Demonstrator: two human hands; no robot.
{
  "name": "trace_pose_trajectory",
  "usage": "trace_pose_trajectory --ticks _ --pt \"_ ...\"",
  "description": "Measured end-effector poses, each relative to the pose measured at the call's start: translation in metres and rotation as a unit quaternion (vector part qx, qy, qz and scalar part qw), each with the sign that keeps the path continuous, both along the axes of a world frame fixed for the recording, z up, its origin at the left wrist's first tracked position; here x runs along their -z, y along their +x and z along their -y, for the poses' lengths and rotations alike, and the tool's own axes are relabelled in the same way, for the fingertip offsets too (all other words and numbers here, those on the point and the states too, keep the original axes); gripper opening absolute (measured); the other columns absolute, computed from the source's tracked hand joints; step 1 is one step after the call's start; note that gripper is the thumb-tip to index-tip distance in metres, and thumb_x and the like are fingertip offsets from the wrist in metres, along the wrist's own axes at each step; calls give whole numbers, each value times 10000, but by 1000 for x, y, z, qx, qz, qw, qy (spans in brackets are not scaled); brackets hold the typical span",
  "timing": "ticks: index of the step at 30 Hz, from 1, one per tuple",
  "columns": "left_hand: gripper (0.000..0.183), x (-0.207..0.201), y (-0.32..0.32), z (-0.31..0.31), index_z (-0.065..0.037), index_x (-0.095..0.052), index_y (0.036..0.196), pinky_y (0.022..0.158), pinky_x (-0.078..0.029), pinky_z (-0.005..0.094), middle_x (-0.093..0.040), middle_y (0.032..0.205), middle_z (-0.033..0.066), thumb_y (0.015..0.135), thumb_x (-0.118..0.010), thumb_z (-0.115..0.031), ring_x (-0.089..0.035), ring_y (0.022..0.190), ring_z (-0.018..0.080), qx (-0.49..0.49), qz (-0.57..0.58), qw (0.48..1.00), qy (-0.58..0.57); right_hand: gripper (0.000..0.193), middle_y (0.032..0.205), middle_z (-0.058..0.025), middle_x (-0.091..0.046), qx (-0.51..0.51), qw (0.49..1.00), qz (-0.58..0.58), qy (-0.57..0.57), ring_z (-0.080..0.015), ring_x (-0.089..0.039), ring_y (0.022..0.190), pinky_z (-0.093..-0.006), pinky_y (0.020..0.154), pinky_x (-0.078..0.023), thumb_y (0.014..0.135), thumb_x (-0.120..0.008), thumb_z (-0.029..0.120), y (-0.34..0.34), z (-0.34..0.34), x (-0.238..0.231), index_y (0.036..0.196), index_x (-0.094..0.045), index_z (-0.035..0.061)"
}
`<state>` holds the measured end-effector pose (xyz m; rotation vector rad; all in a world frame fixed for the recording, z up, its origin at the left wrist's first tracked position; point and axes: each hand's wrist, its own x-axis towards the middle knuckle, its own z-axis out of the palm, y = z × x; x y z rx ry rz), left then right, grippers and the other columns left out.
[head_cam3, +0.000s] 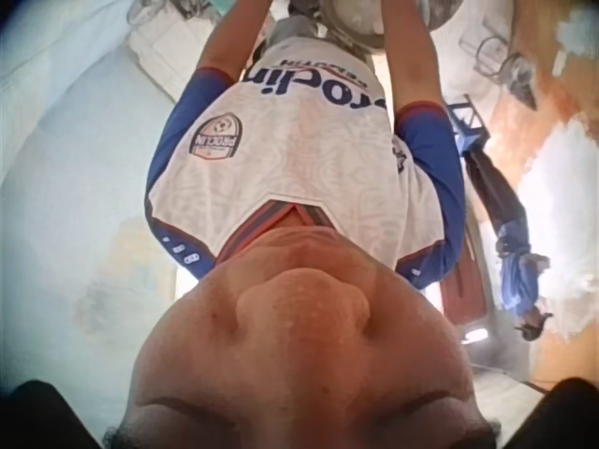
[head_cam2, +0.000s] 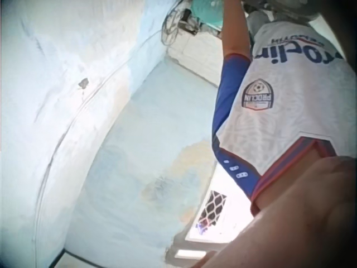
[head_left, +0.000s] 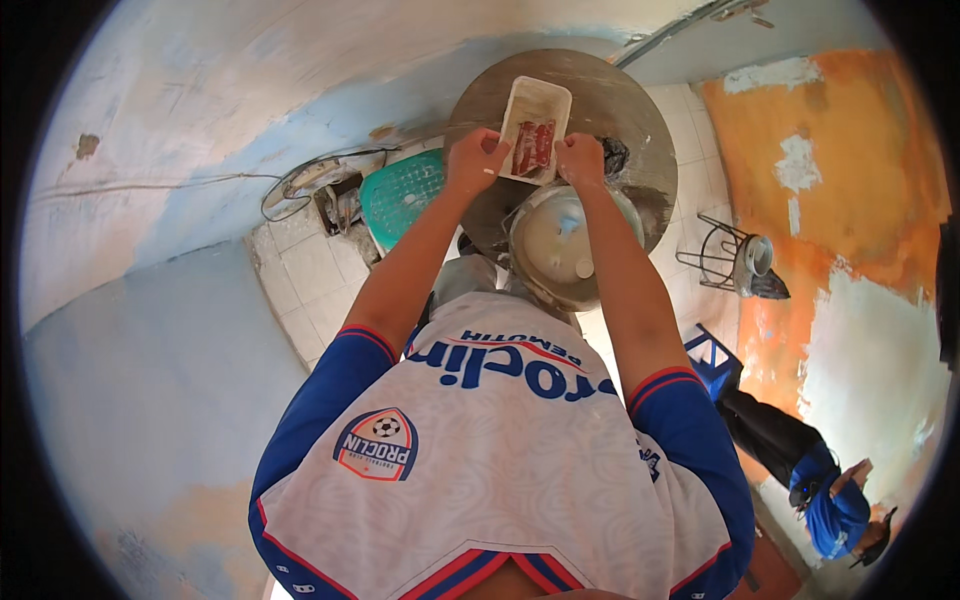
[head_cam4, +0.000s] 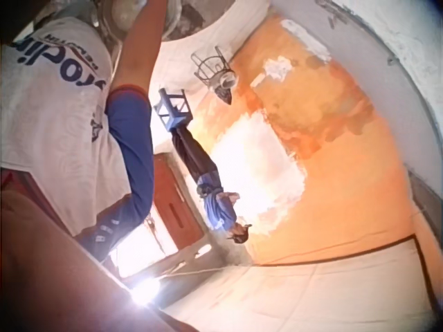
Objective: The person prepares a plaster mixture by adding water and powder into a bucket, stirring it by hand, and then transferring and mixing it in a small container using a scraper.
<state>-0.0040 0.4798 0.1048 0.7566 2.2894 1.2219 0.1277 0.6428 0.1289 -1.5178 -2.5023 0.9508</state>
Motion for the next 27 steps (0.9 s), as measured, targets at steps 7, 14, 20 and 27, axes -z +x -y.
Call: trace_pose_trajectory --ticks 7,14,20,27 --pt "389 -11 19 54 -56 -658 1168 723 -545 364 -735 893 97 883 -752 -304 -707 775 222 -94 45 992 78 315 1349 -222 -573 -43 972 64 222 -427 -528 1257 -507 983 -473 834 -652 264 -17 13 -17 1046 -735 47" --pt "357 -6 36 112 -53 -650 1174 754 -539 338 -726 902 99 904 -744 -266 -700 826 203 -119 61 984 117 453 1505 -236 -357 -138 944 275 116 -394 -271 1446 -555 1091 -333 888 -667 323 -60 4 -34 1295 -665 124" --pt "349 -4 51 151 -46 -647 1183 773 -542 332 -719 956 107 918 -735 -256 -692 870 189 -166 125 972 107 421 1462 -256 -397 -82 962 258 44 -423 -321 1399 -558 1079 -344 868 -664 302 -66 16 -13 1231 -692 89" --pt "324 -25 66 137 -47 -652 1171 768 -543 306 -719 946 99 916 -742 -226 -687 861 161 -166 160 962 148 362 1087 -233 -664 -74 990 30 112 -358 -620 1093 -526 956 -453 836 -710 279 -26 6 17 1084 -717 15"
